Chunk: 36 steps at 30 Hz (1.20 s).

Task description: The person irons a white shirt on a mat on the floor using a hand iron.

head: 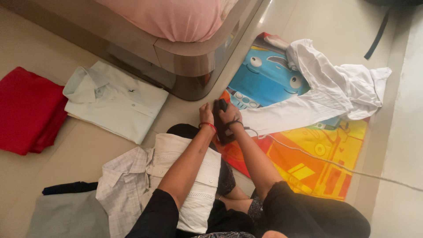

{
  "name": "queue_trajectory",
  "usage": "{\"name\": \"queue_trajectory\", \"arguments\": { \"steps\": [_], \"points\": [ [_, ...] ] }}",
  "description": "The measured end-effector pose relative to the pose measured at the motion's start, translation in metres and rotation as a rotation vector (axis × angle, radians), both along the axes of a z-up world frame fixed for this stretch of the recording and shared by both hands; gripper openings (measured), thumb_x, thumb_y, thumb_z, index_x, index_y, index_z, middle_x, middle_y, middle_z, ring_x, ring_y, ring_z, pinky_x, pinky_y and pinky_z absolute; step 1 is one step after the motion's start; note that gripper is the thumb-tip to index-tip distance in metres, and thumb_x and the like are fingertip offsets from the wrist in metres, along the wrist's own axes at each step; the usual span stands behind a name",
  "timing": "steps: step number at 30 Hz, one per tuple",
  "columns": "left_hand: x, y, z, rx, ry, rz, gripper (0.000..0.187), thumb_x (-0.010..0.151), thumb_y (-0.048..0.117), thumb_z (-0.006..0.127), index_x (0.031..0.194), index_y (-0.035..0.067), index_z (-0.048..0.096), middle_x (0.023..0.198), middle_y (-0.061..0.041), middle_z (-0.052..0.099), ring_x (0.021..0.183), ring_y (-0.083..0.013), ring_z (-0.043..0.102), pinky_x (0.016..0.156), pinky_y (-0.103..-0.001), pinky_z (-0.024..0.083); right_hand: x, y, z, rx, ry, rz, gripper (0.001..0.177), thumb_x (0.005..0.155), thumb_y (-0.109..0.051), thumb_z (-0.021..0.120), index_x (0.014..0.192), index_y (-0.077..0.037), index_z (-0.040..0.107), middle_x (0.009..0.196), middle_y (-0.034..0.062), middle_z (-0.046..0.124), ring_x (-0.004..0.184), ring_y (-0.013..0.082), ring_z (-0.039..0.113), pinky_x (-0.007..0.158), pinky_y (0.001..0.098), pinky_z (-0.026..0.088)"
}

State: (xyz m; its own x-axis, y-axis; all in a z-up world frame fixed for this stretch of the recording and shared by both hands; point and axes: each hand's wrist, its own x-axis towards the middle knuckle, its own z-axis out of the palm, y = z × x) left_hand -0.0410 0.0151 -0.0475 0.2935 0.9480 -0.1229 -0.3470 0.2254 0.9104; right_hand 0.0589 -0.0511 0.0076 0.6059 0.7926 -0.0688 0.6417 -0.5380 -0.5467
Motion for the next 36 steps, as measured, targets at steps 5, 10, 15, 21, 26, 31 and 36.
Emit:
{"name": "queue_trajectory", "arguments": {
  "steps": [5,10,15,21,26,31,36],
  "points": [
    [-0.006,-0.005,0.006,-0.260,0.061,0.050,0.044,0.105,0.031,0.044,0.127,-0.004,0.059,0.114,-0.013,0.064,0.099,-0.0211,0.059,0.089,-0.035,0.047,-0.008,-0.043,0.013,-0.094,0.046,0.042,0.046,0.082,-0.035,0.067,0.115,-0.003,0.065,0.103,0.0289,0.071,0.103,0.0462,0.068,0.092,0.0518,0.053],
    [0.001,-0.009,0.000,-0.269,-0.141,0.082,0.048,0.104,0.034,0.050,0.136,0.000,0.049,0.134,-0.011,0.057,0.126,-0.0184,0.053,0.110,-0.032,0.039,-0.024,-0.106,0.029,-0.069,0.006,0.131,0.045,0.082,-0.035,0.066,0.114,-0.003,0.063,0.099,0.0284,0.071,0.098,0.0473,0.067,0.088,0.0531,0.053],
    [0.006,-0.012,-0.006,-0.216,0.069,0.038,0.053,0.102,0.039,0.051,0.137,-0.001,0.053,0.132,-0.017,0.059,0.126,-0.0255,0.054,0.110,-0.037,0.038,-0.023,-0.106,0.040,-0.122,0.000,0.122,0.042,0.082,-0.035,0.065,0.108,-0.003,0.065,0.098,0.0286,0.071,0.098,0.0473,0.067,0.088,0.0534,0.053],
    [0.009,-0.006,-0.007,-0.192,0.056,0.044,0.055,0.102,0.041,0.051,0.136,-0.002,0.053,0.134,-0.018,0.060,0.125,-0.0287,0.058,0.109,-0.040,0.043,0.000,-0.062,0.040,-0.131,0.024,0.029,0.044,0.082,-0.035,0.062,0.111,-0.002,0.066,0.103,0.0294,0.071,0.102,0.0467,0.067,0.093,0.0520,0.053],
    [0.002,-0.006,-0.006,-0.333,0.074,-0.047,0.060,0.100,0.044,0.049,0.143,0.002,0.046,0.135,-0.018,0.058,0.125,-0.0269,0.055,0.106,-0.040,0.041,0.016,-0.033,0.026,-0.128,0.005,-0.046,0.048,0.084,-0.039,0.062,0.116,-0.003,0.069,0.113,0.0290,0.070,0.111,0.0452,0.065,0.098,0.0507,0.052],
    [-0.004,-0.002,-0.004,-0.393,0.076,-0.068,0.060,0.100,0.044,0.049,0.143,0.002,0.049,0.131,-0.019,0.061,0.114,-0.0304,0.055,0.100,-0.041,0.045,0.012,-0.061,0.019,-0.085,0.031,0.017,0.048,0.082,-0.036,0.061,0.119,-0.006,0.066,0.109,0.0279,0.071,0.107,0.0456,0.066,0.095,0.0511,0.051],
    [0.007,-0.010,-0.009,-0.272,-0.061,-0.121,0.053,0.095,0.032,0.065,0.136,-0.001,0.055,0.127,-0.013,0.063,0.118,-0.0199,0.059,0.102,-0.034,0.047,0.018,-0.093,0.035,-0.207,-0.019,0.034,0.046,0.083,-0.036,0.062,0.114,-0.002,0.063,0.107,0.0282,0.071,0.105,0.0459,0.067,0.093,0.0520,0.052]
  ]
}}
